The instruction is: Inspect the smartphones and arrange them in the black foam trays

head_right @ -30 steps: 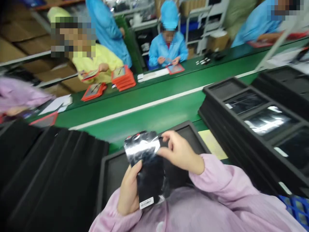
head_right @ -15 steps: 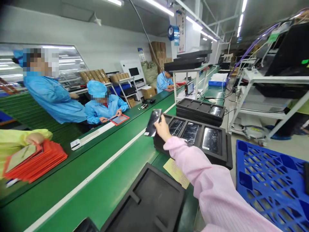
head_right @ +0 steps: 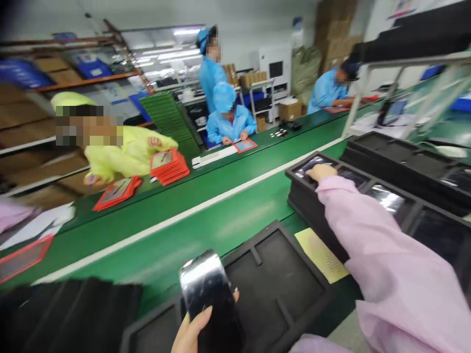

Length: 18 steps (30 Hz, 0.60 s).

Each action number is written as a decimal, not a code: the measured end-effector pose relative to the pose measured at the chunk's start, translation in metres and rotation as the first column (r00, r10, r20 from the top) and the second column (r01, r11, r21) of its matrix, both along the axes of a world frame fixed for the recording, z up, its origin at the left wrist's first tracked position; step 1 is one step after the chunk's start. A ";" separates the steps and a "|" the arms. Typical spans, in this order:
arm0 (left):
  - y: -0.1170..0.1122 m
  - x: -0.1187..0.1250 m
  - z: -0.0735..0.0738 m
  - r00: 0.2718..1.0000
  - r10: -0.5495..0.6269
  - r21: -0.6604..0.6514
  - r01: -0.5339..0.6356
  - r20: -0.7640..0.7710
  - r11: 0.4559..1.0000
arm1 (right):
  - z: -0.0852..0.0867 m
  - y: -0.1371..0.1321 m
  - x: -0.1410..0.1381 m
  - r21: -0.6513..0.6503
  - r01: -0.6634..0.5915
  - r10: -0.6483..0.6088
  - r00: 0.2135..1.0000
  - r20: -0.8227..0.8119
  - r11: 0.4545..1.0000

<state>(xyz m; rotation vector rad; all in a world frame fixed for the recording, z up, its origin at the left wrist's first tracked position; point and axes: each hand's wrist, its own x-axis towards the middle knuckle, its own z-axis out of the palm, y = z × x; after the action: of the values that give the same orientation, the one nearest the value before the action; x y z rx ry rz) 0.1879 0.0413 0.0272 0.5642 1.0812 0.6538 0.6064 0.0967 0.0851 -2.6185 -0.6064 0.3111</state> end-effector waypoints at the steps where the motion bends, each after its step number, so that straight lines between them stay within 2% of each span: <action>1: -0.004 0.000 0.003 0.999 0.033 -0.024 -0.033 0.031 0.999 | 0.003 0.002 -0.007 0.003 -0.047 0.047 0.998 0.033 0.999; 3: -0.009 0.001 0.010 0.992 0.052 -0.063 -0.045 0.116 0.997 | 0.008 0.006 -0.030 0.046 -0.119 0.114 0.988 0.108 0.992; 5: -0.011 0.003 0.016 0.979 0.017 -0.079 -0.001 0.201 0.997 | 0.009 0.007 -0.066 0.146 -0.244 0.221 0.962 0.162 0.959; 6: -0.012 0.005 0.017 0.972 -0.008 -0.077 0.027 0.235 0.997 | 0.007 0.005 -0.088 0.191 -0.330 0.303 0.940 0.156 0.924; 8: -0.015 0.007 0.018 0.951 -0.051 -0.057 0.071 0.304 0.996 | 0.002 -0.004 -0.138 0.262 -0.534 0.539 0.840 0.059 0.804; 9: -0.017 0.008 0.017 0.941 -0.074 -0.042 0.093 0.331 0.995 | -0.001 -0.010 -0.162 0.310 -0.646 0.680 0.733 -0.004 0.698; 10: -0.019 0.009 0.017 0.932 -0.105 -0.027 0.122 0.348 0.992 | -0.003 -0.015 -0.185 0.431 -0.764 0.850 0.526 -0.015 0.480; 12: -0.023 0.009 0.016 0.917 -0.175 -0.002 0.188 0.360 0.982 | -0.007 -0.024 -0.220 0.572 -0.807 0.959 0.258 0.119 0.146; 13: -0.025 0.008 0.016 0.912 -0.200 0.001 0.214 0.359 0.977 | -0.009 -0.027 -0.232 0.590 -0.807 0.955 0.188 0.230 0.017; 14: -0.026 0.007 0.016 0.908 -0.215 -0.003 0.232 0.359 0.973 | -0.010 -0.031 -0.240 0.575 -0.816 0.919 0.178 0.352 -0.063; 15: -0.028 0.006 0.016 0.906 -0.218 -0.008 0.236 0.362 0.972 | -0.013 -0.037 -0.246 0.541 -0.834 0.866 0.187 0.463 -0.109; 16: -0.029 0.004 0.017 0.908 -0.203 -0.016 0.225 0.367 0.974 | -0.016 -0.044 -0.249 0.503 -0.855 0.809 0.203 0.551 -0.128; 18: -0.031 0.000 0.018 0.924 -0.135 -0.039 0.159 0.358 0.987 | -0.027 -0.066 -0.252 0.436 -0.890 0.741 0.203 0.640 -0.133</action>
<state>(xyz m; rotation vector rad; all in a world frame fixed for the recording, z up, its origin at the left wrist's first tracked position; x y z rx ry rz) 0.1880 0.0099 0.0456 0.4424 0.7107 0.5591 0.3541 0.0307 0.0585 -0.9879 -1.9790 0.0802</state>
